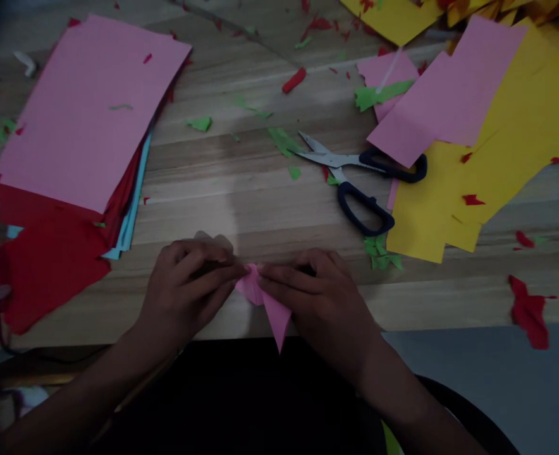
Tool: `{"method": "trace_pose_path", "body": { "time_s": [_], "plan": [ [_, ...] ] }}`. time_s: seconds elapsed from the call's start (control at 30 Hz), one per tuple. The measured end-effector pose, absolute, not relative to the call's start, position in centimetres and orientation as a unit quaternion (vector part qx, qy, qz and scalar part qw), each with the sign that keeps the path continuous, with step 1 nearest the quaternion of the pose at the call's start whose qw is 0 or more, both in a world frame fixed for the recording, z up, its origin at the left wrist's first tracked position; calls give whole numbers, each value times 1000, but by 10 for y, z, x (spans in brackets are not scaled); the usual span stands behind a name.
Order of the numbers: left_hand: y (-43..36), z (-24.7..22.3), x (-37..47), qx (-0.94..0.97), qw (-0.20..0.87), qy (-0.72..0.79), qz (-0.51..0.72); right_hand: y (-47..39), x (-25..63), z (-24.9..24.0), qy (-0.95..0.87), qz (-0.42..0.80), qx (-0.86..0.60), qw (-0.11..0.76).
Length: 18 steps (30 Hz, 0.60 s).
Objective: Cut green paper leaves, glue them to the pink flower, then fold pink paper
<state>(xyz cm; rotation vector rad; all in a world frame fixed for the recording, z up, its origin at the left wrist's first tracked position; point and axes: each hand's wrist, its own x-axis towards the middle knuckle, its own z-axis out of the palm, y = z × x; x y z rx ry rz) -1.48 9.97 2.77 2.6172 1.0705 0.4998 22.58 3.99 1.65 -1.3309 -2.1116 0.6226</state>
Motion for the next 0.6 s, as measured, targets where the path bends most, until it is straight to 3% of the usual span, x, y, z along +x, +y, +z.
{"method": "trace_pose_path", "body": {
  "time_s": [0.6],
  "plan": [
    [101,27,-11,906,112,380,151,41,226,16,-794,226,-488,285]
  ]
}}
